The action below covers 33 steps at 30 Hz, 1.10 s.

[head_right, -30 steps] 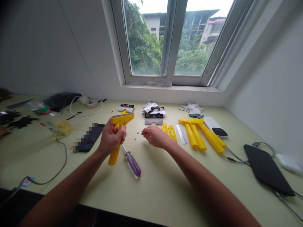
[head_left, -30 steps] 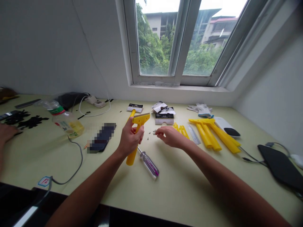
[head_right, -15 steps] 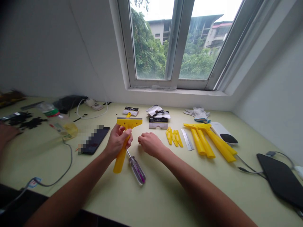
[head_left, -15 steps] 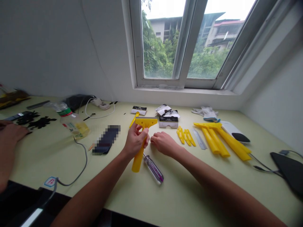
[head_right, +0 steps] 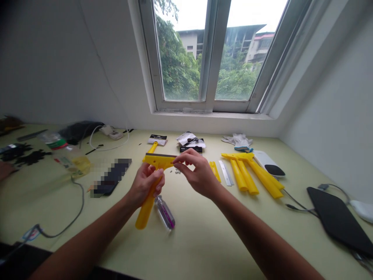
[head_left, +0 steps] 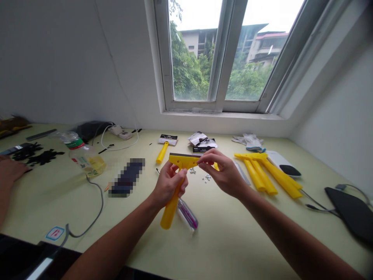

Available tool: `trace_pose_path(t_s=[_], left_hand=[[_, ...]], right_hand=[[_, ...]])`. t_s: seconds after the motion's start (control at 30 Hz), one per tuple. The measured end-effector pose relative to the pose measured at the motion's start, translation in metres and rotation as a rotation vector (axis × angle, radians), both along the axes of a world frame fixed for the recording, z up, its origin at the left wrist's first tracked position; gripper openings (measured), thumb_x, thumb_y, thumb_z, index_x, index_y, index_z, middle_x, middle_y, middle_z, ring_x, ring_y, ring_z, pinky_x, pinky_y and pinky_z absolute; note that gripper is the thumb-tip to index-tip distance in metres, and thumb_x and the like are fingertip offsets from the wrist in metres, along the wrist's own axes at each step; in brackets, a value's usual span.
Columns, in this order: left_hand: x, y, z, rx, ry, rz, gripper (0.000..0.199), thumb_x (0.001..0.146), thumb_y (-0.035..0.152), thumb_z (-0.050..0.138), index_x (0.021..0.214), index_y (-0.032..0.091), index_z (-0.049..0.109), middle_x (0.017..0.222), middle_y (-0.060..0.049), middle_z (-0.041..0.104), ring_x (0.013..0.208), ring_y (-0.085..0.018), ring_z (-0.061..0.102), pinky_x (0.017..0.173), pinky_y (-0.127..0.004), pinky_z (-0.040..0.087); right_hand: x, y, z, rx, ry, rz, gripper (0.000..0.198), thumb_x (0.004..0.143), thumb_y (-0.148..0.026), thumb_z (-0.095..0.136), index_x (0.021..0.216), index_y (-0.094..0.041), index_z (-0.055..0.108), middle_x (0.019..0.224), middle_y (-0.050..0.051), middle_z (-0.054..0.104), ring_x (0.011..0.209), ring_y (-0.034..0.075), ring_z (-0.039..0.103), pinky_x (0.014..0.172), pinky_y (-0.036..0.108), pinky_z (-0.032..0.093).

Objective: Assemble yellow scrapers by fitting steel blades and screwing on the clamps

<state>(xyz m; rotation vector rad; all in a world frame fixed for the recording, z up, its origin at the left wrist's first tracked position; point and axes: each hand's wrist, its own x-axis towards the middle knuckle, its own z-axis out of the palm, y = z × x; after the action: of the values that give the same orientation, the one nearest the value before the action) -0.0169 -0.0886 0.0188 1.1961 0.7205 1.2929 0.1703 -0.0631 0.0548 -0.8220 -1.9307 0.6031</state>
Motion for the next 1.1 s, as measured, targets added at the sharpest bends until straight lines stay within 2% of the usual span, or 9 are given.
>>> trace_pose_path(t_s=[0.37, 0.57, 0.7, 0.8, 0.9, 0.97, 1.0, 1.07, 1.1], left_hand=[[0.001, -0.003, -0.001, -0.002, 0.033, -0.039, 0.027, 0.085, 0.032, 0.061, 0.104, 0.020, 0.045, 0.069, 0.006, 0.051, 0.042, -0.004, 0.045, 0.035, -0.015, 0.038], [0.001, -0.003, -0.003, -0.006, 0.033, -0.062, 0.028, 0.086, 0.029, 0.061, 0.106, 0.020, 0.044, 0.061, 0.008, 0.048, 0.040, -0.004, 0.043, 0.035, -0.015, 0.038], [-0.001, -0.004, -0.003, -0.017, 0.051, -0.082, 0.029, 0.086, 0.028, 0.060, 0.108, 0.020, 0.043, 0.060, 0.009, 0.048, 0.040, -0.004, 0.044, 0.036, -0.015, 0.038], [-0.001, -0.003, -0.004, -0.011, 0.049, -0.109, 0.029, 0.086, 0.028, 0.059, 0.108, 0.020, 0.042, 0.061, 0.009, 0.049, 0.038, -0.004, 0.043, 0.036, -0.015, 0.038], [0.000, -0.002, -0.006, -0.025, 0.029, -0.121, 0.026, 0.087, 0.028, 0.059, 0.104, 0.020, 0.042, 0.063, 0.009, 0.049, 0.037, -0.003, 0.042, 0.035, -0.015, 0.038], [0.001, 0.000, -0.007, -0.040, -0.003, -0.109, 0.025, 0.087, 0.028, 0.058, 0.103, 0.020, 0.042, 0.065, 0.008, 0.049, 0.038, -0.003, 0.041, 0.034, -0.014, 0.036], [0.001, 0.001, -0.007, -0.046, -0.020, -0.096, 0.024, 0.086, 0.028, 0.058, 0.102, 0.021, 0.042, 0.066, 0.008, 0.049, 0.038, -0.003, 0.041, 0.033, -0.014, 0.036], [0.000, 0.004, -0.007, -0.050, -0.050, -0.049, 0.022, 0.086, 0.027, 0.058, 0.099, 0.021, 0.042, 0.067, 0.008, 0.048, 0.039, -0.003, 0.040, 0.033, -0.014, 0.035], [-0.002, 0.006, -0.008, -0.049, -0.065, -0.016, 0.021, 0.085, 0.026, 0.058, 0.097, 0.021, 0.042, 0.068, 0.008, 0.048, 0.040, -0.003, 0.040, 0.033, -0.014, 0.035]], right_hand=[[-0.002, 0.002, -0.011, 0.200, -0.118, -0.085, 0.008, 0.088, -0.025, 0.060, 0.089, -0.024, 0.067, 0.090, 0.005, 0.056, 0.084, 0.018, 0.056, 0.074, 0.033, 0.049], [-0.003, 0.002, -0.017, 0.290, -0.164, -0.128, 0.006, 0.087, -0.022, 0.060, 0.088, -0.023, 0.065, 0.091, 0.005, 0.052, 0.090, 0.019, 0.054, 0.081, 0.036, 0.047], [-0.005, 0.003, -0.016, 0.183, -0.106, -0.144, 0.008, 0.083, -0.023, 0.063, 0.091, -0.023, 0.061, 0.100, 0.006, 0.053, 0.099, 0.021, 0.053, 0.087, 0.038, 0.045], [-0.008, 0.005, -0.017, -0.028, -0.054, -0.145, 0.023, 0.080, -0.025, 0.065, 0.100, -0.024, 0.054, 0.105, 0.005, 0.057, 0.097, 0.020, 0.055, 0.082, 0.035, 0.046], [-0.010, 0.009, -0.021, -0.190, 0.001, -0.089, 0.027, 0.081, -0.030, 0.064, 0.105, -0.024, 0.051, 0.109, 0.005, 0.058, 0.098, 0.019, 0.056, 0.077, 0.032, 0.046], [-0.009, 0.010, -0.024, -0.207, 0.035, -0.070, 0.028, 0.084, -0.034, 0.060, 0.108, -0.023, 0.050, 0.113, 0.006, 0.058, 0.099, 0.019, 0.057, 0.077, 0.031, 0.047], [-0.009, 0.010, -0.024, -0.179, 0.035, -0.109, 0.028, 0.086, -0.036, 0.057, 0.109, -0.023, 0.049, 0.113, 0.007, 0.058, 0.098, 0.019, 0.058, 0.077, 0.031, 0.047], [-0.007, 0.005, -0.023, -0.056, -0.070, -0.275, 0.025, 0.089, -0.039, 0.051, 0.104, -0.019, 0.052, 0.105, 0.009, 0.061, 0.092, 0.020, 0.058, 0.077, 0.034, 0.046], [-0.006, 0.001, -0.023, -0.001, -0.190, -0.353, 0.024, 0.091, -0.041, 0.047, 0.098, -0.018, 0.054, 0.098, 0.009, 0.062, 0.087, 0.021, 0.058, 0.076, 0.035, 0.045]])
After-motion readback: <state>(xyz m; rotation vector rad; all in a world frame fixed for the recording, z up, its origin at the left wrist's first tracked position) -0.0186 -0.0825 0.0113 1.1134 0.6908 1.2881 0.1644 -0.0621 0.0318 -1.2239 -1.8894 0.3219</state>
